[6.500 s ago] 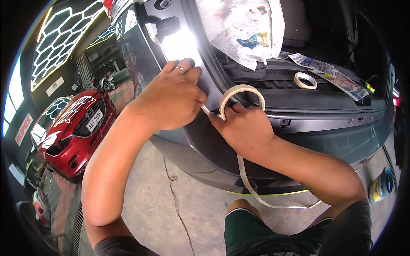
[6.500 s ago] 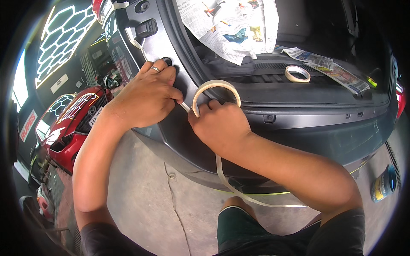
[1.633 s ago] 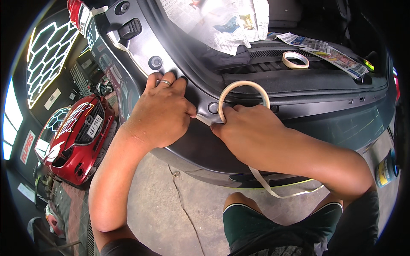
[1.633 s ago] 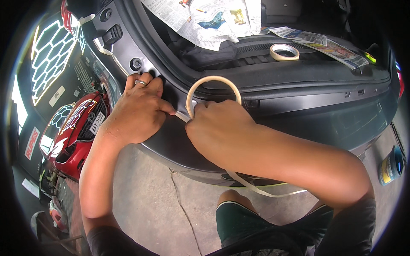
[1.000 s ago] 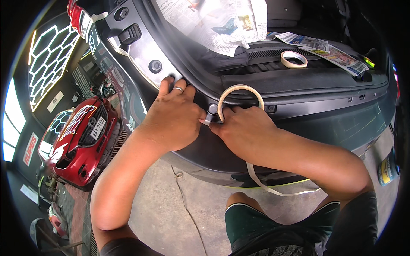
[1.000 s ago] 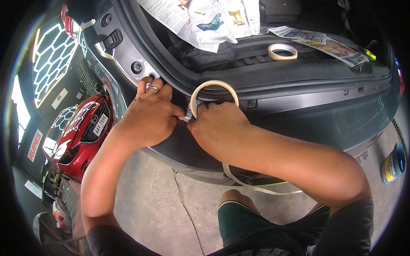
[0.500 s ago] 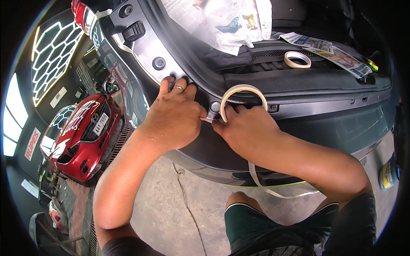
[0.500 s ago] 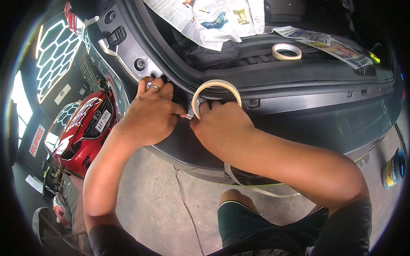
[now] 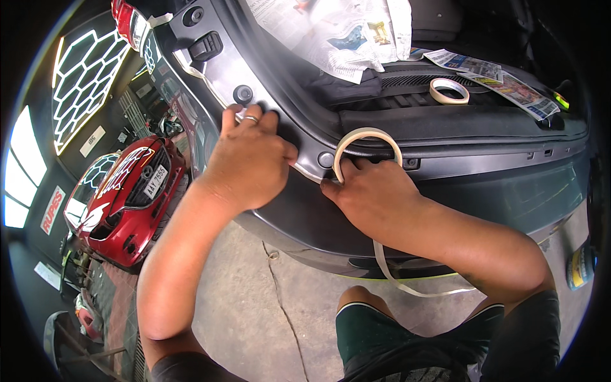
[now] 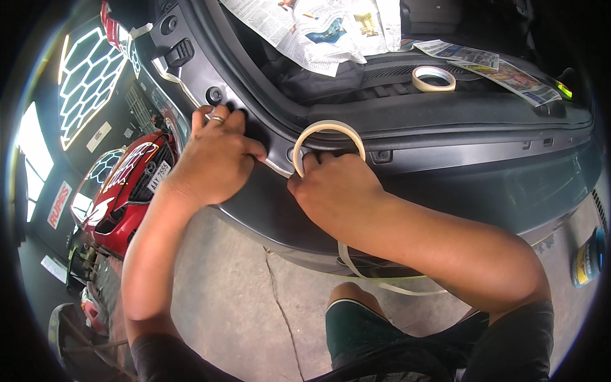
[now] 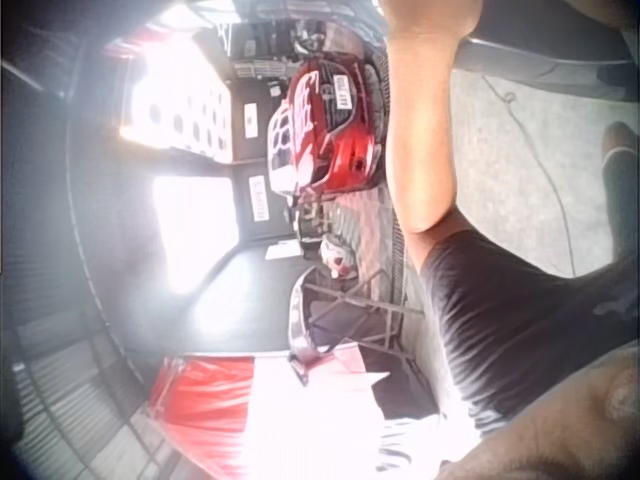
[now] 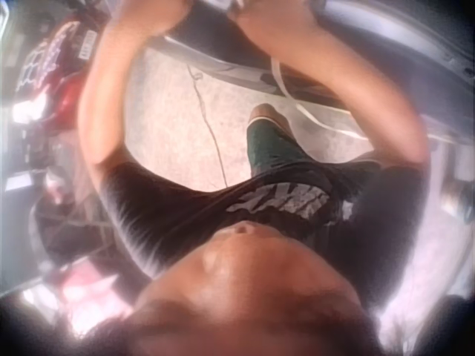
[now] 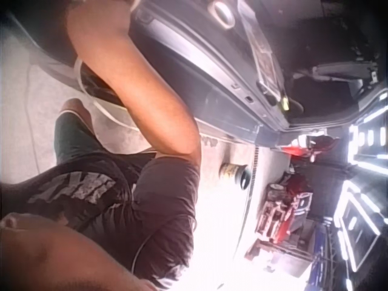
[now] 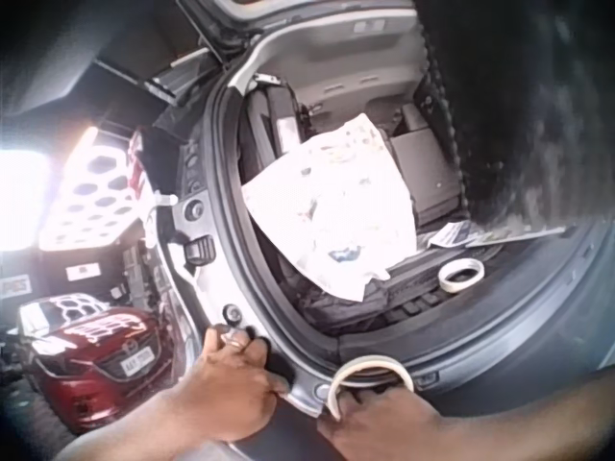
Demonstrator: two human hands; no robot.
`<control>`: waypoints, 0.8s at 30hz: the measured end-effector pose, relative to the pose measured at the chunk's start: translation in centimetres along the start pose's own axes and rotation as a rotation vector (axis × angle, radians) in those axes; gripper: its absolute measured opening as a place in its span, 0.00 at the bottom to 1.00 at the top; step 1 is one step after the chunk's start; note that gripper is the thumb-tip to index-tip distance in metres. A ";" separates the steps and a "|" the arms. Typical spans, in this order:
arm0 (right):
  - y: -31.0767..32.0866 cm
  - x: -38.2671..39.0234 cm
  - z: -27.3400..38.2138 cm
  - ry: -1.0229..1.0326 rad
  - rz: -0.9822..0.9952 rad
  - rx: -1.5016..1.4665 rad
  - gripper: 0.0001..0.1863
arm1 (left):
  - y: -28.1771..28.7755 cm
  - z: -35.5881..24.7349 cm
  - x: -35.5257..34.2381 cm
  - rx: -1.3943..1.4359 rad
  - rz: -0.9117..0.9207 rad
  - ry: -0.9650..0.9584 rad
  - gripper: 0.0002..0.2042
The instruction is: The person applies masking tape along the edge of a car's trunk lid. They carefully align the tape with the trim line, smoothing it down with their fingers to ensure adhesion. The person continues this process along the perimeter of the trunk, handling the tape roll and the car surface directly.
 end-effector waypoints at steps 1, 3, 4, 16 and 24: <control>0.0 0.0 0.0 0.002 -0.010 0.008 0.11 | -0.2 -0.6 0.1 -0.002 -0.018 -0.018 0.14; -0.2 -0.1 0.1 0.008 -0.026 0.026 0.11 | -0.9 -1.6 0.2 0.021 -0.002 -0.054 0.13; -0.2 -0.1 0.1 0.008 -0.029 0.023 0.11 | -1.0 -1.5 0.2 0.036 0.002 -0.052 0.13; -0.3 -0.1 -0.2 0.004 -0.007 0.044 0.15 | -1.3 -2.0 0.1 0.143 0.074 -0.021 0.16; 2.2 1.0 -0.7 -0.085 0.130 -0.089 0.15 | -1.4 -2.4 0.1 0.137 0.081 -0.030 0.16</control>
Point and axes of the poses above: each hand's wrist, its own x-axis away from the middle knuckle, its own y-axis out of the back of the hand, z = x × y, the point moved 1 cm from there along -x, towards the middle knuckle, and after that the axes turned 1 degree about -y, right-handed, at the moved point
